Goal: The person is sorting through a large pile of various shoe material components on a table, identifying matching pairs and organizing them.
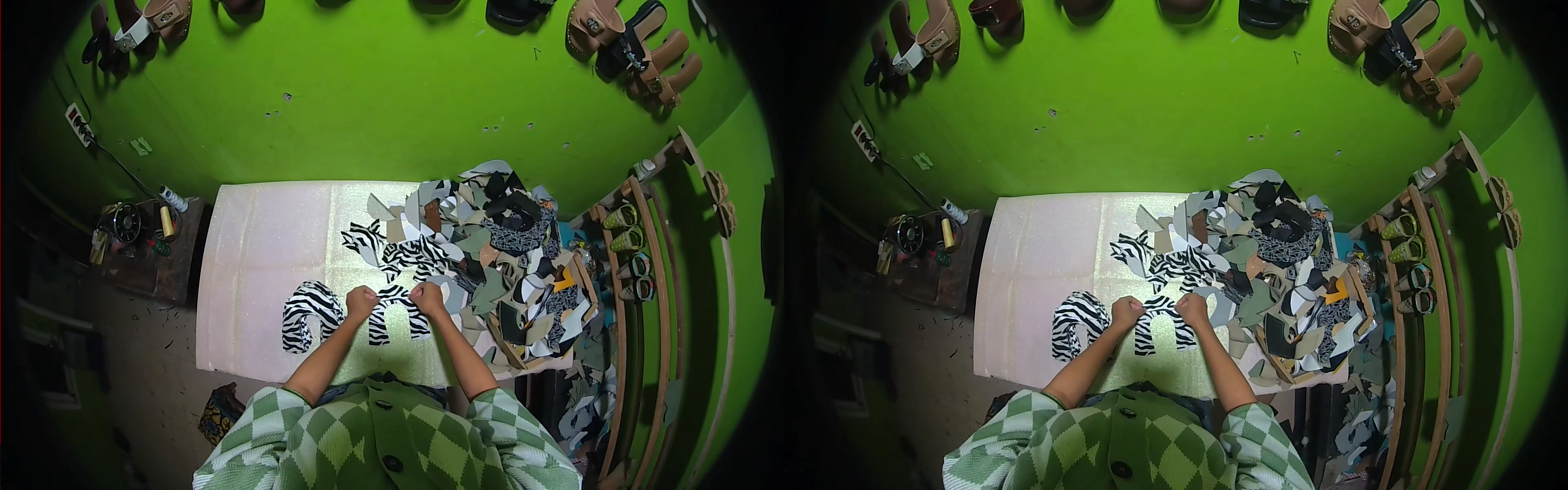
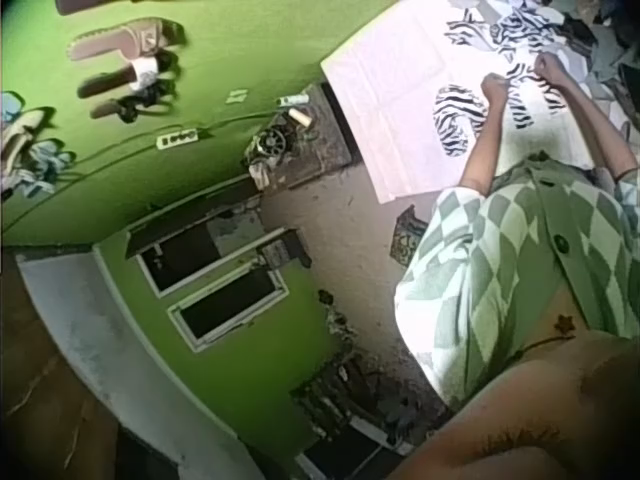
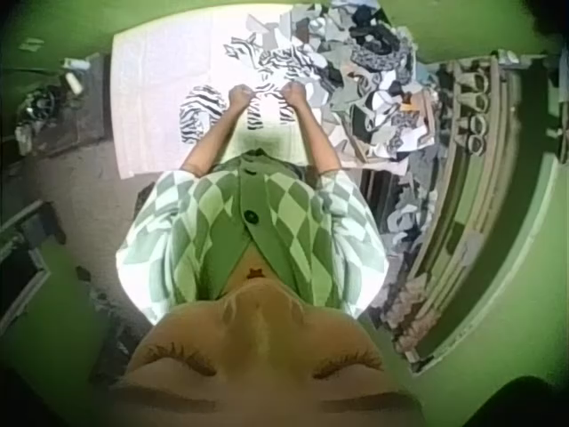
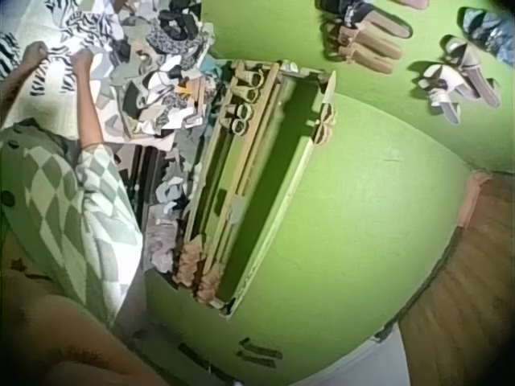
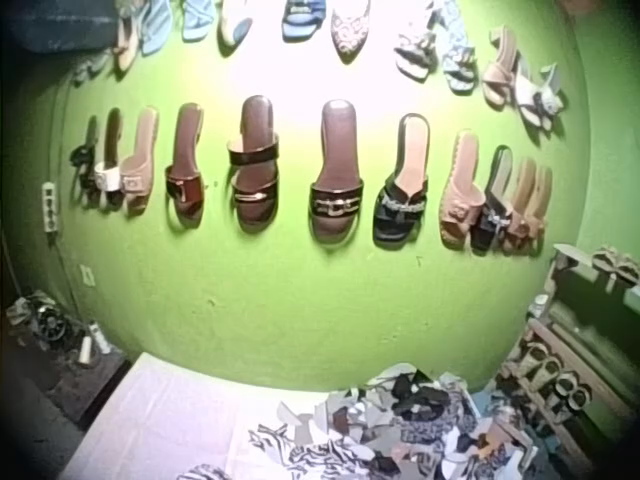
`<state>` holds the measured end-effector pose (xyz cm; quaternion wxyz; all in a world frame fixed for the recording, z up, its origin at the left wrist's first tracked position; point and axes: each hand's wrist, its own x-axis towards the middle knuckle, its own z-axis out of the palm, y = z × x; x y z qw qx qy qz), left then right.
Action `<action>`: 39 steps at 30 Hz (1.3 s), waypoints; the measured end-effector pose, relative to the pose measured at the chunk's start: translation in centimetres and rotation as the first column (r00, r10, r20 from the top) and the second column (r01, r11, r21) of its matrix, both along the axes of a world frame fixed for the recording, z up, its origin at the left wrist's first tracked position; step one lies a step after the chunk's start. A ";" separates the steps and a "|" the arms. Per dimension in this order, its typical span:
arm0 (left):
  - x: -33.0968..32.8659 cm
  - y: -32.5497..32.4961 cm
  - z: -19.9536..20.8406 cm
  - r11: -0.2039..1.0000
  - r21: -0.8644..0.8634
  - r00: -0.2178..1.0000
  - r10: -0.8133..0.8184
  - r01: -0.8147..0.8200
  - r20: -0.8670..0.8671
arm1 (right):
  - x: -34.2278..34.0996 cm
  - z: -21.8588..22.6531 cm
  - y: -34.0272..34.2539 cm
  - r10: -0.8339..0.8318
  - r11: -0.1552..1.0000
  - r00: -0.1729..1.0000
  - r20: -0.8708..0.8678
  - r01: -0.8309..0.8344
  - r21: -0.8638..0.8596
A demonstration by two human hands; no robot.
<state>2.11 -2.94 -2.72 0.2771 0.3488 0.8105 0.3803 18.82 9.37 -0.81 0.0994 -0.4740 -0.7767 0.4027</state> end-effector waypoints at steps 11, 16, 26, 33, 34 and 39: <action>0.5 -0.1 0.7 0.999 0.014 0.998 0.050 -0.050 0.035 | -0.4 0.1 -0.1 0.002 1.000 0.999 0.041 -0.003 0.031; 0.5 0.0 0.3 0.999 0.014 0.998 0.049 -0.049 0.028 | -0.4 -0.6 0.0 -0.008 0.998 1.000 0.026 0.006 0.065; 1.0 -0.1 0.7 0.993 0.061 0.994 0.103 -0.102 -0.016 | -0.7 -0.7 -0.6 -0.062 0.990 0.998 -0.001 0.062 0.124; 2.2 -1.6 4.1 0.996 0.074 0.934 -0.010 0.039 -0.358 | -0.1 0.3 -3.4 -0.058 0.934 0.998 0.006 0.052 0.352; 2.2 -1.8 3.5 0.987 0.104 0.901 -0.070 0.126 -0.429 | -0.1 0.5 -4.1 -0.030 0.913 0.998 0.053 0.006 0.408; 3.3 -4.1 3.7 0.951 -0.047 0.712 -0.262 0.307 -0.652 | 0.7 1.3 -8.1 0.109 0.819 0.983 0.148 -0.173 0.548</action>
